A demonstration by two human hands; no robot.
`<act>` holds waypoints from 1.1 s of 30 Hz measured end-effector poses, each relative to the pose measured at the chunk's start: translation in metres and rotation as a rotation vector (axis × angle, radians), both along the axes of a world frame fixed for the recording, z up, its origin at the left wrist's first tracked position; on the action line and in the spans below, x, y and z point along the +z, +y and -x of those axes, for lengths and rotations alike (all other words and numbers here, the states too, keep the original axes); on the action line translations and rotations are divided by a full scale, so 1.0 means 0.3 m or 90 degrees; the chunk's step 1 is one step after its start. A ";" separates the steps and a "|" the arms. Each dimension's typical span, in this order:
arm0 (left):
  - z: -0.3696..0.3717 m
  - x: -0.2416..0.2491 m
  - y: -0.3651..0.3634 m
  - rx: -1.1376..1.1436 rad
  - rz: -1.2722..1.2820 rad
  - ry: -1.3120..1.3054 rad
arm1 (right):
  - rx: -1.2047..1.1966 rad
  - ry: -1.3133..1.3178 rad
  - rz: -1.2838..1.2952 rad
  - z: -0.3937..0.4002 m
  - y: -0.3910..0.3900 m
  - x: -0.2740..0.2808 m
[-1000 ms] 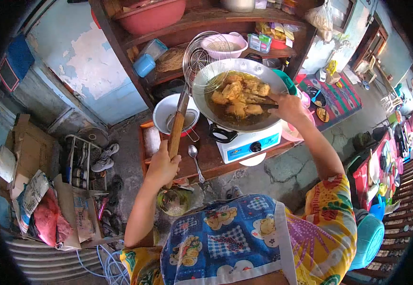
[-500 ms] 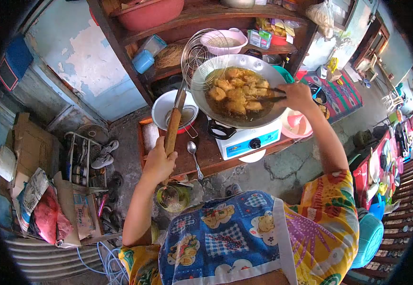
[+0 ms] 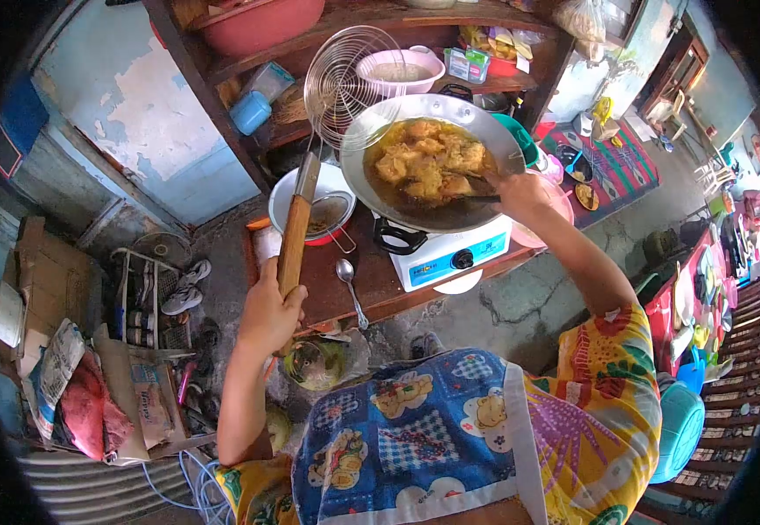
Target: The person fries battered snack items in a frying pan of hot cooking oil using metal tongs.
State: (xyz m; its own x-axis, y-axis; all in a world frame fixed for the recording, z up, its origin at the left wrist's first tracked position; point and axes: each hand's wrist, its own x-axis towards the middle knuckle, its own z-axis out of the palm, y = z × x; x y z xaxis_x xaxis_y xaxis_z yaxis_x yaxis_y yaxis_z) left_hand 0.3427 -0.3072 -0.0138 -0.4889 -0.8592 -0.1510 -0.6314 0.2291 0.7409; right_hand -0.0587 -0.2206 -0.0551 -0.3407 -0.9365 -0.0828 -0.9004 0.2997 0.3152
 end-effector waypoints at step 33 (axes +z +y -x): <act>-0.180 -0.135 0.094 -0.041 0.162 0.020 | 0.381 0.388 -0.307 -0.265 -0.359 0.136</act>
